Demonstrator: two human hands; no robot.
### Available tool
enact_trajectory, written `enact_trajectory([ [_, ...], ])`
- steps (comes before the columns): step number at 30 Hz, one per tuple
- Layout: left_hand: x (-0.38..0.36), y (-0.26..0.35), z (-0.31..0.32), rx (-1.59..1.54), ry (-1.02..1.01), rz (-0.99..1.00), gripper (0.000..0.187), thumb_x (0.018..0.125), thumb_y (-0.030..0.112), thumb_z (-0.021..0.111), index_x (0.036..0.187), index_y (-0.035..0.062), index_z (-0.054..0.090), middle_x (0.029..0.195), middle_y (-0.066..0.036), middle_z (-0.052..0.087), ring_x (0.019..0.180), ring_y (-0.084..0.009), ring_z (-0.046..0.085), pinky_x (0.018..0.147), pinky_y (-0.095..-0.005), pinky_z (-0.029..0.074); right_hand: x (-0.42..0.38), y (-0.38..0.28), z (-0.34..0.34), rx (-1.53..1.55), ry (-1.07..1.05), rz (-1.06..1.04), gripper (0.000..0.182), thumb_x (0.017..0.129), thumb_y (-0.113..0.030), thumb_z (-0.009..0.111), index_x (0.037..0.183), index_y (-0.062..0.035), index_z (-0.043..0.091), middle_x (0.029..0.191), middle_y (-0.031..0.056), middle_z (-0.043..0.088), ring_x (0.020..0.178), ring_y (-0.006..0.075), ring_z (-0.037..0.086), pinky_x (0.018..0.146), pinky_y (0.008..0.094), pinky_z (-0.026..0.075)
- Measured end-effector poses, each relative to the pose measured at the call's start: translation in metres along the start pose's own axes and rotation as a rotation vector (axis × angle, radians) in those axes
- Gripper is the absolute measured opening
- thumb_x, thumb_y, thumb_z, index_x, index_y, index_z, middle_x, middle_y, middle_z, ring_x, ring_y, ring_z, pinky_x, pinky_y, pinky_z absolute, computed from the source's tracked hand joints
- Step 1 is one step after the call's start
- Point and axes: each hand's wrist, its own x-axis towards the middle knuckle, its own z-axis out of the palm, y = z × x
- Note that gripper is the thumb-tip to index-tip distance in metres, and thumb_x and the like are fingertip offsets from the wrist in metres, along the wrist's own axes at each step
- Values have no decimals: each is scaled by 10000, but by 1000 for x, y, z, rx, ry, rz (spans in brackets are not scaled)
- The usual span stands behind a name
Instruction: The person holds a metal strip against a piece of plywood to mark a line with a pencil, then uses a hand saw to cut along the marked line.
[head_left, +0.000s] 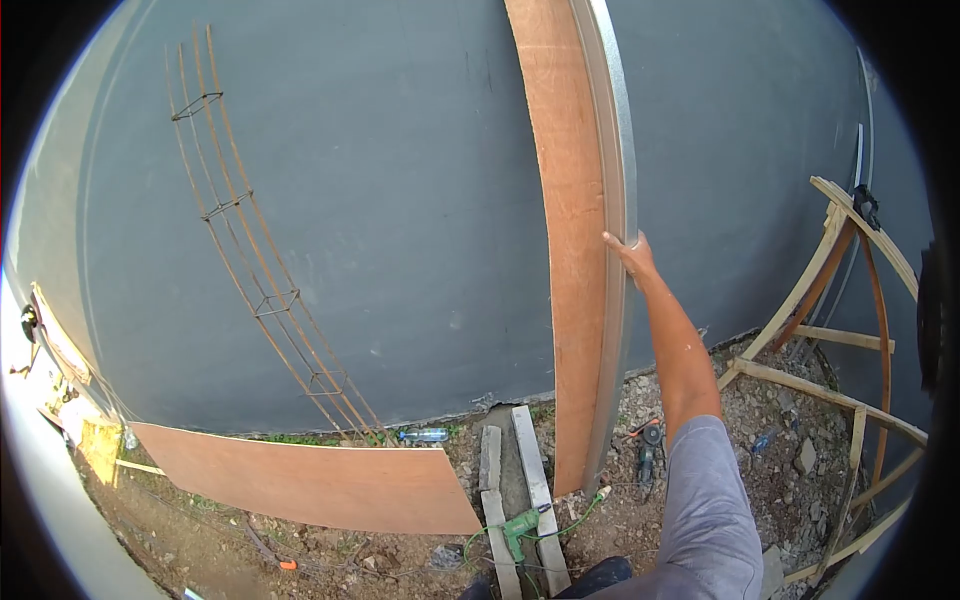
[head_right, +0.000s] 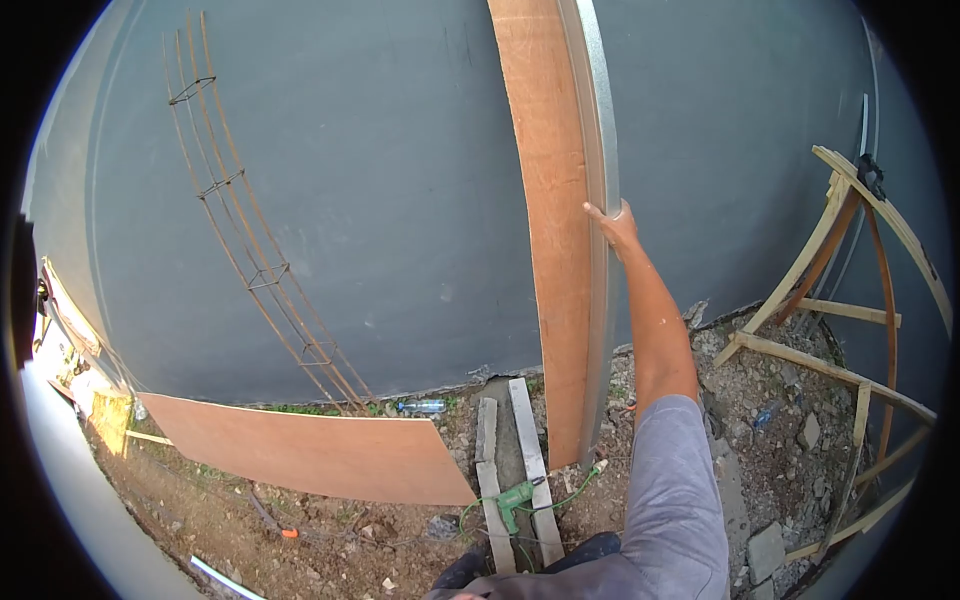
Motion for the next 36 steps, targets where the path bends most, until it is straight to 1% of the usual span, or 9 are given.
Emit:
enact_trajectory([
  [7,-13,-51,-32,-104,10,48,287,924,271,504,1125,66,510,1086,-132,600,963,-292,621,723,-404,520,-15,-11,-14,-312,214,-59,1187,580,-783,627,1465,-124,190,1401,235,343,1327,397,258,1052,566,204],
  [10,-37,-24,-15,-145,78,42,295,902,229,554,1085,-3,536,946,-118,611,819,-249,637,658,-359,516,-26,-28,-50,-67,454,-354,863,669,-551,752,1289,-11,490,1012,116,601,918,214,572,805,318,457],
  [12,-47,-19,-13,-27,66,15,336,914,248,540,1132,-8,529,970,-113,612,858,-228,625,689,-357,516,-84,-85,-105,334,217,-637,239,819,-200,715,982,-27,692,788,-9,583,725,46,466,608,210,369],
  [18,69,-17,-62,1318,-279,589,333,929,326,440,1082,79,602,909,-91,634,832,-223,619,709,-378,515,-336,-261,-236,-115,-301,-1471,199,870,-192,645,1002,-48,685,880,52,660,813,135,585,695,223,442],
  [20,51,46,-50,1334,-370,400,273,901,290,449,1017,93,599,849,-69,613,809,-238,609,705,-403,503,-395,-279,-234,-273,-443,-1488,201,869,-192,643,1005,-50,683,882,53,660,814,136,586,697,224,443],
  [23,93,89,-49,206,-350,-165,175,892,216,441,866,91,560,699,-39,567,600,-167,582,479,-327,455,-458,-295,-224,-445,-528,-1431,203,868,-193,640,1010,-53,680,883,55,658,815,138,587,699,225,444],
  [25,156,129,-53,677,-447,280,126,886,129,461,875,91,581,644,-44,552,530,-169,563,395,-301,418,-484,-299,-218,-524,-528,-1377,204,868,-193,638,1013,-55,678,885,57,657,816,138,587,701,226,445],
  [27,98,188,-4,424,-141,294,121,896,135,477,868,94,587,661,-49,577,530,-159,566,384,-288,403,-506,-302,-222,-573,-504,-1336,206,867,-193,636,1016,-57,677,886,58,657,817,139,588,702,227,446],
  [36,87,250,62,728,-313,401,236,916,253,498,1049,77,581,865,-51,632,760,-161,626,574,-306,461,-568,-331,-215,-734,-368,-1156,214,864,-195,627,1029,-66,669,891,65,653,821,144,590,709,232,450],
])
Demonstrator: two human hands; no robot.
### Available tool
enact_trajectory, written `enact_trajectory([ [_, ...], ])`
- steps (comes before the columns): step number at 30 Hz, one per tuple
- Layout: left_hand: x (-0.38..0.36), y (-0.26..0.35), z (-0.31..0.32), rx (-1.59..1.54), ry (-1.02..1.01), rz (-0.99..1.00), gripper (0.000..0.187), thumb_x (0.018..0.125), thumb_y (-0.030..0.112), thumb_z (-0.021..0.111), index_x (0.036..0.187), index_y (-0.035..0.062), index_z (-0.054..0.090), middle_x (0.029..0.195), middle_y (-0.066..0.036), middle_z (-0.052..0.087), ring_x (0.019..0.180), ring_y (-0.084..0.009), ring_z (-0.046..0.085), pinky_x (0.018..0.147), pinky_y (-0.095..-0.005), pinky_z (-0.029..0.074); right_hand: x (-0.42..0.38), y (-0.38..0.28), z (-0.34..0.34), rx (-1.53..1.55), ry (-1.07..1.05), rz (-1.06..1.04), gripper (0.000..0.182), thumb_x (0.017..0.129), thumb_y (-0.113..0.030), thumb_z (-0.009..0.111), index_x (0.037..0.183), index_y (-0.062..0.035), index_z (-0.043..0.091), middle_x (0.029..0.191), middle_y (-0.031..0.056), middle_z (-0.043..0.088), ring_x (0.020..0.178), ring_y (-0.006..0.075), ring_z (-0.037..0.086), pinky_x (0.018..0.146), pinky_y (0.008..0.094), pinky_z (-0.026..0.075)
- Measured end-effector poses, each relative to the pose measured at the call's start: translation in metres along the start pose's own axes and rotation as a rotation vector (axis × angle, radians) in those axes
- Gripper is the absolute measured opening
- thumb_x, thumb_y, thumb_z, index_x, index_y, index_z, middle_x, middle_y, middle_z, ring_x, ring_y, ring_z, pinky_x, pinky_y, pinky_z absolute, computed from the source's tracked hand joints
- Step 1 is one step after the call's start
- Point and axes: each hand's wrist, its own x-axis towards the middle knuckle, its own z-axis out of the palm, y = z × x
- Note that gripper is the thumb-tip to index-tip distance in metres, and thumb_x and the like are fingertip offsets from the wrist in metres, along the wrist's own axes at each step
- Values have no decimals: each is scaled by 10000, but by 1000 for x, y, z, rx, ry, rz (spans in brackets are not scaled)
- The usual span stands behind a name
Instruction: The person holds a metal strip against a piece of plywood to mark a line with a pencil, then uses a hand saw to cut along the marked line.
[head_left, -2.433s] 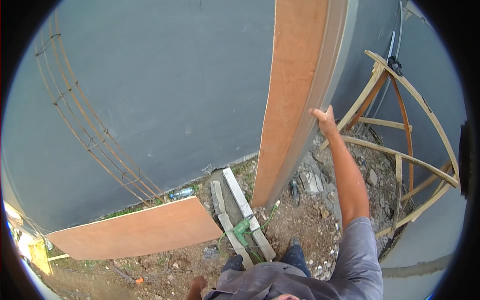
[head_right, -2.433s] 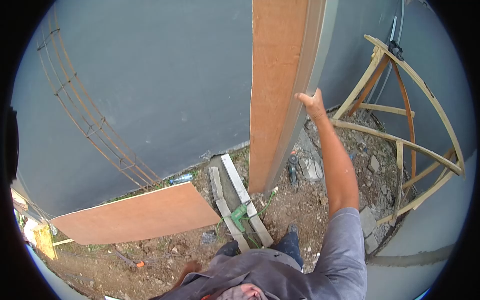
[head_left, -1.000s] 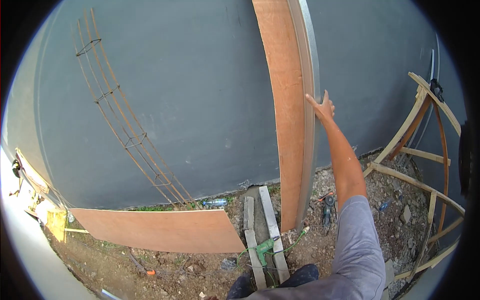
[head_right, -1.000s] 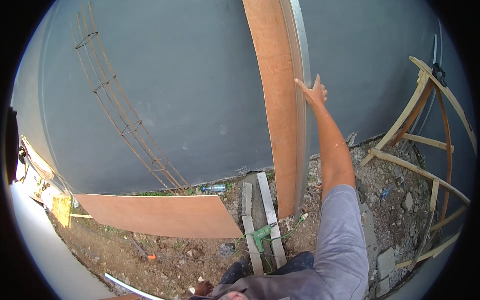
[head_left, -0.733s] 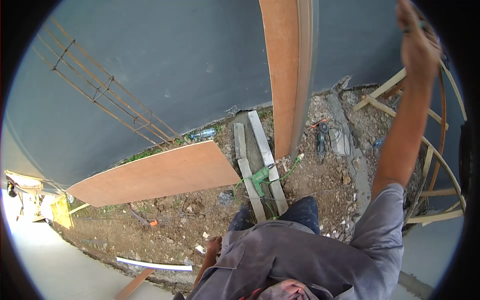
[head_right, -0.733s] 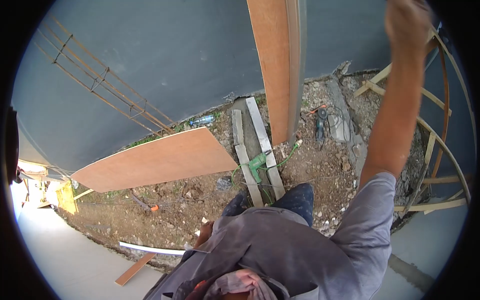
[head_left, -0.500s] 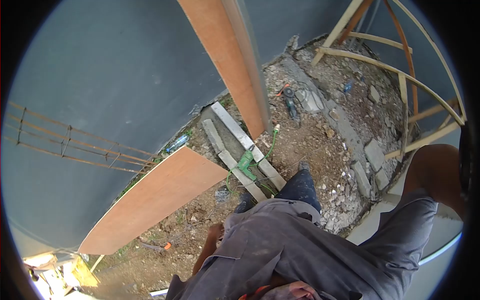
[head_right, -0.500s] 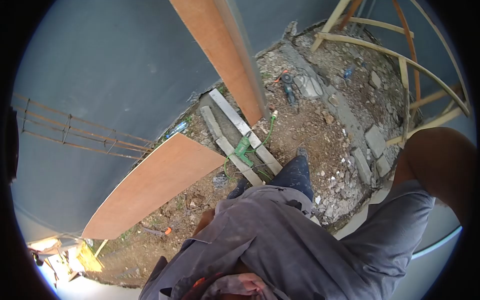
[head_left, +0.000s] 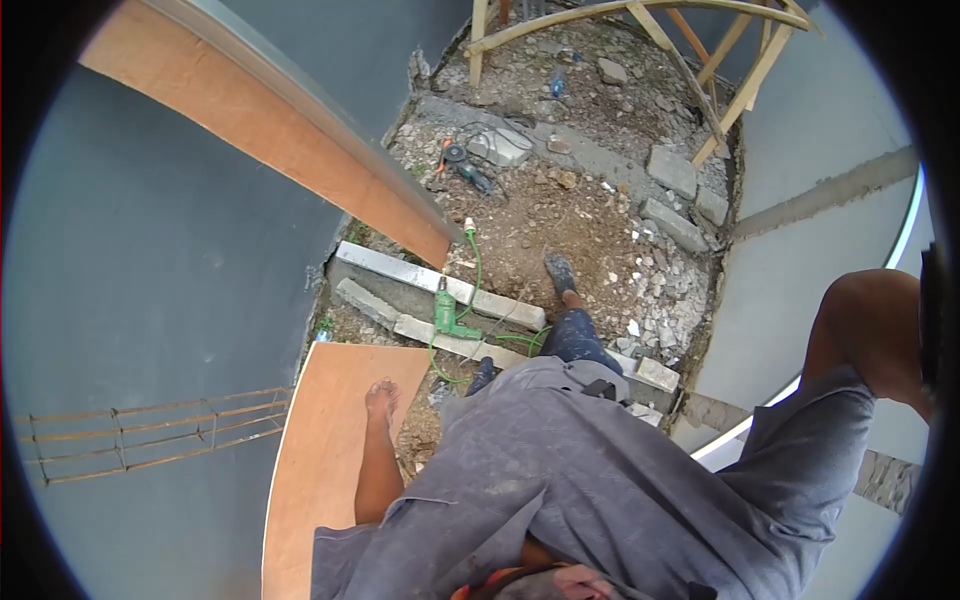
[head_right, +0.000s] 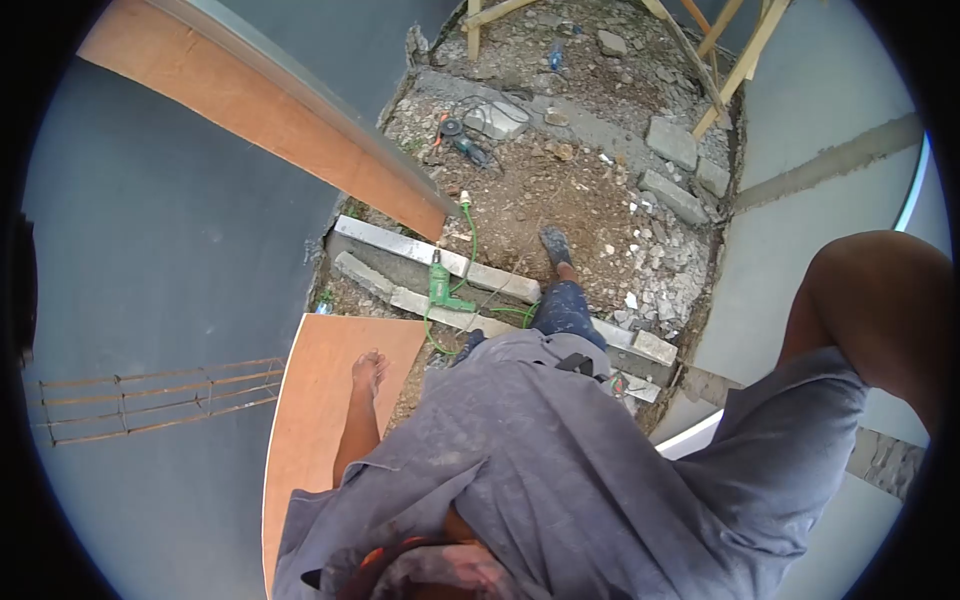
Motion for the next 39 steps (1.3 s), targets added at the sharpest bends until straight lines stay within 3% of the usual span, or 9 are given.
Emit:
enact_trajectory([
  [6,26,-87,33,483,-391,113,183,882,182,467,896,73,614,676,-69,586,629,-175,588,516,-342,474,-8,-52,-10,-130,-20,103,220,861,-196,621,1038,-72,664,895,70,650,824,146,591,714,235,453],
  [12,40,-70,67,930,-562,256,226,897,232,458,910,69,615,702,-70,596,611,-176,578,500,-339,465,-9,-101,-19,-212,-65,237,227,859,-198,615,1047,-78,658,899,74,648,826,149,593,718,238,456],
  [20,93,16,67,427,-265,116,290,916,299,447,927,63,616,736,-72,608,587,-178,566,478,-336,453,1,-167,-26,-327,-123,350,236,856,-199,607,1058,-85,651,904,80,644,830,153,595,725,242,460],
  [23,87,8,61,532,-381,123,254,913,272,473,987,55,582,789,-64,600,635,-172,579,495,-324,458,7,-183,-28,-342,-131,412,240,855,-200,604,1063,-88,649,905,82,643,831,155,595,727,243,462],
  [26,51,-6,189,586,-565,208,236,914,249,463,931,40,569,756,-68,585,657,-165,592,531,-307,476,32,-203,-24,-378,-248,449,244,854,-201,600,1067,-91,646,907,85,642,833,156,596,729,245,463],
  [29,55,53,75,705,-473,248,236,919,234,452,878,32,567,718,-67,572,637,-160,582,543,-302,479,20,-215,-30,-414,-132,490,248,853,-201,597,1072,-94,644,909,87,641,834,157,597,731,246,465],
  [34,-42,-3,233,546,-712,328,242,923,243,462,836,52,583,657,-30,545,543,-111,490,464,-278,415,28,-226,-33,-401,-243,457,254,851,-202,592,1079,-99,639,912,91,639,836,160,598,735,249,467],
  [36,-5,17,99,704,-626,368,243,923,248,472,817,63,589,628,-9,530,503,-79,440,419,-259,377,3,-226,-39,-411,-99,490,257,851,-203,590,1082,-101,638,913,92,638,837,161,598,737,250,468],
  [39,-11,-23,108,751,-632,280,220,907,238,493,846,54,597,675,-36,565,525,-107,493,429,-269,414,-8,-233,-43,-405,-101,482,261,849,-203,587,1086,-104,635,915,94,637,839,162,599,739,251,469],
])
